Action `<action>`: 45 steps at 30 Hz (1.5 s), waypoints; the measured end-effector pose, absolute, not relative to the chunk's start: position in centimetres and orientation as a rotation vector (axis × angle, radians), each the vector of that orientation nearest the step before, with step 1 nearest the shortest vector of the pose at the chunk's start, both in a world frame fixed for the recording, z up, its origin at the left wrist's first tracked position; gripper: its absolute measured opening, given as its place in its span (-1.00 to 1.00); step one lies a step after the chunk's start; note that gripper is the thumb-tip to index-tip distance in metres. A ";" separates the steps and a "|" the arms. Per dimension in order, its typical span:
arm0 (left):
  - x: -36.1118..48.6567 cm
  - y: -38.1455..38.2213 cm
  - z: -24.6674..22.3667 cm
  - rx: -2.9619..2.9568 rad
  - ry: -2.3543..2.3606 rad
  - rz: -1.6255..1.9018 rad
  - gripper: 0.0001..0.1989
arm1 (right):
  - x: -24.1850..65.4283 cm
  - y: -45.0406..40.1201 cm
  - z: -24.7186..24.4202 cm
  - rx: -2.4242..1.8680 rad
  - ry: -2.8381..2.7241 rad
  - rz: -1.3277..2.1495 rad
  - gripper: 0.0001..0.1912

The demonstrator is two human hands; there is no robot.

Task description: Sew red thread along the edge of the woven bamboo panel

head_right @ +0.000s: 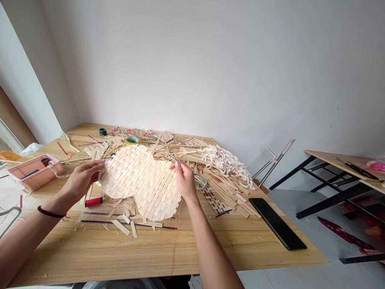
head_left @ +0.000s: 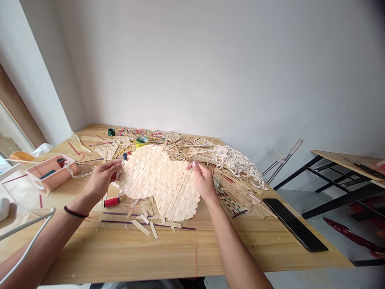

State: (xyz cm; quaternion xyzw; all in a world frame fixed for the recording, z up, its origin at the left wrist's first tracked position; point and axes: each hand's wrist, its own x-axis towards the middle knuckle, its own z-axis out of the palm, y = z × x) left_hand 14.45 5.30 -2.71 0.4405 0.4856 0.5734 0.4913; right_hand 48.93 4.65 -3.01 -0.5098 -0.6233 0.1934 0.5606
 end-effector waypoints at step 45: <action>12.6 5.5 -0.8 1.459 1.285 1.157 -0.60 | 49.2 4.5 -2.6 -1.245 -1.553 0.373 -0.41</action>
